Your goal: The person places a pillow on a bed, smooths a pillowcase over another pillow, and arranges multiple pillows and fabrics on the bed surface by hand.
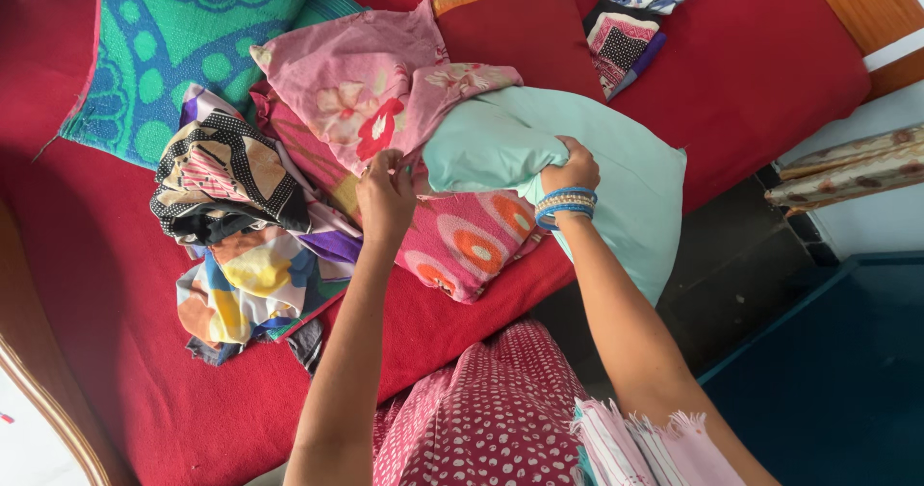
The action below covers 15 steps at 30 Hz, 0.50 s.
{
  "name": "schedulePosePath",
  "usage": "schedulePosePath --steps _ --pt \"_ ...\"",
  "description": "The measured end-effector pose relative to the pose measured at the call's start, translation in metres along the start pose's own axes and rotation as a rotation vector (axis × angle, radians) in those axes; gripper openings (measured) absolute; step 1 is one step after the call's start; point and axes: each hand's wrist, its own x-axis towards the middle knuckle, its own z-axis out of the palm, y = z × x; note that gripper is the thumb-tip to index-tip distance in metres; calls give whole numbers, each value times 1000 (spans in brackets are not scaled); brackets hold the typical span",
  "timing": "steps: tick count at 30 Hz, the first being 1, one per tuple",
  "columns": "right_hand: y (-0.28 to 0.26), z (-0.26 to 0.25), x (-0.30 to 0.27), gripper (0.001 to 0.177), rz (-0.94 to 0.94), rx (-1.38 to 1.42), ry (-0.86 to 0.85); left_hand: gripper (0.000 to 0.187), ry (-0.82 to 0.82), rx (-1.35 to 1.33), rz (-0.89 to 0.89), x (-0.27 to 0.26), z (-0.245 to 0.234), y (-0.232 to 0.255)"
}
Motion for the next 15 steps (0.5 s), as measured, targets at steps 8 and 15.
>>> schedulePosePath --steps 8,15 --pt "28 72 -13 43 -164 -48 164 2 -145 440 113 -12 40 1" --pt "33 96 -2 43 -330 -209 -136 15 -352 380 195 -51 99 32"
